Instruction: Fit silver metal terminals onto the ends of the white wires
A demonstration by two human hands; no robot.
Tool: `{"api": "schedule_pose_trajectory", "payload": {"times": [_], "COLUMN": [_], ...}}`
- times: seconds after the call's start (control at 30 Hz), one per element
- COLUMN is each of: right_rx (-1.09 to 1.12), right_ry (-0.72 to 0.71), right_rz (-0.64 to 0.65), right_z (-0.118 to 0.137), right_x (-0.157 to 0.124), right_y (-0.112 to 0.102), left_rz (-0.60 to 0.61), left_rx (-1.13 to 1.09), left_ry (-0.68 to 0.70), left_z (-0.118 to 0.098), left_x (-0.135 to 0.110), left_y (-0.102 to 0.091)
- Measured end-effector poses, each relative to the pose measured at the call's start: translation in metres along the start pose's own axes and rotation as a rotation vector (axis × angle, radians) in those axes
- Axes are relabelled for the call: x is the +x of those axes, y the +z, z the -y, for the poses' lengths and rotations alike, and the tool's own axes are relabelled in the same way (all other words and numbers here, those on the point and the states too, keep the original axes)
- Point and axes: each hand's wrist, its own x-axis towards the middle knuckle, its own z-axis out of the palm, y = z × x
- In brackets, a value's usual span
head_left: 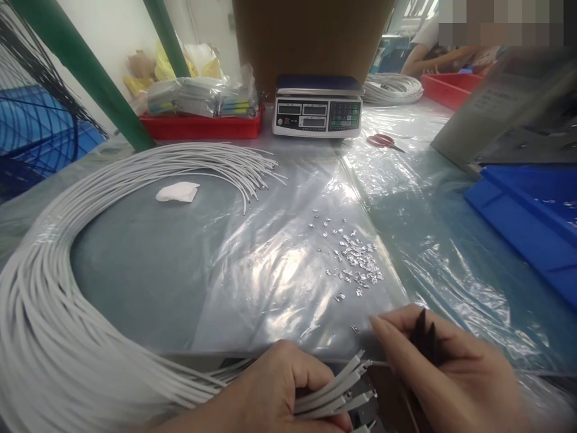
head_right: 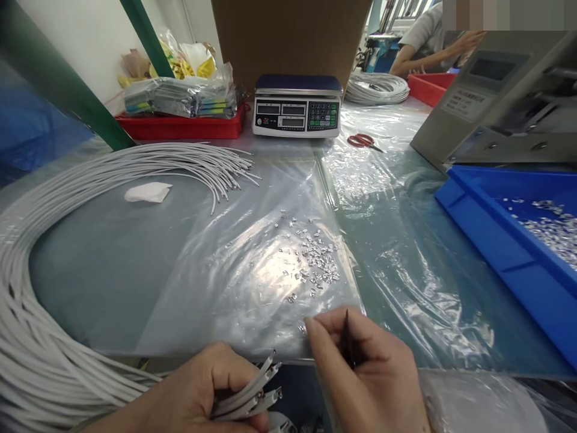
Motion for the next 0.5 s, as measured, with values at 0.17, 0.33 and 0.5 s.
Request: {"api": "schedule_pose_trajectory", "payload": {"times": [0.17, 0.33, 0.5], "right_rx": [-0.124, -0.021, -0.013], "right_ry": [-0.001, -0.017, -0.084], "right_rz": [-0.179, -0.065, -0.184], "right_z": [-0.011, -0.018, -0.015], "right_x": [0.011, 0.002, -0.009], "right_y": [-0.001, -0.004, 0.001], "left_rz": [-0.065, -0.007, 0.016], "left_rx": [-0.030, -0.015, 0.017], "left_ry": [0.021, 0.016, 0.072], "left_z": [0.000, 0.003, 0.004], "left_x": [-0.008, -0.004, -0.002], "left_y": [0.000, 0.000, -0.001]}}
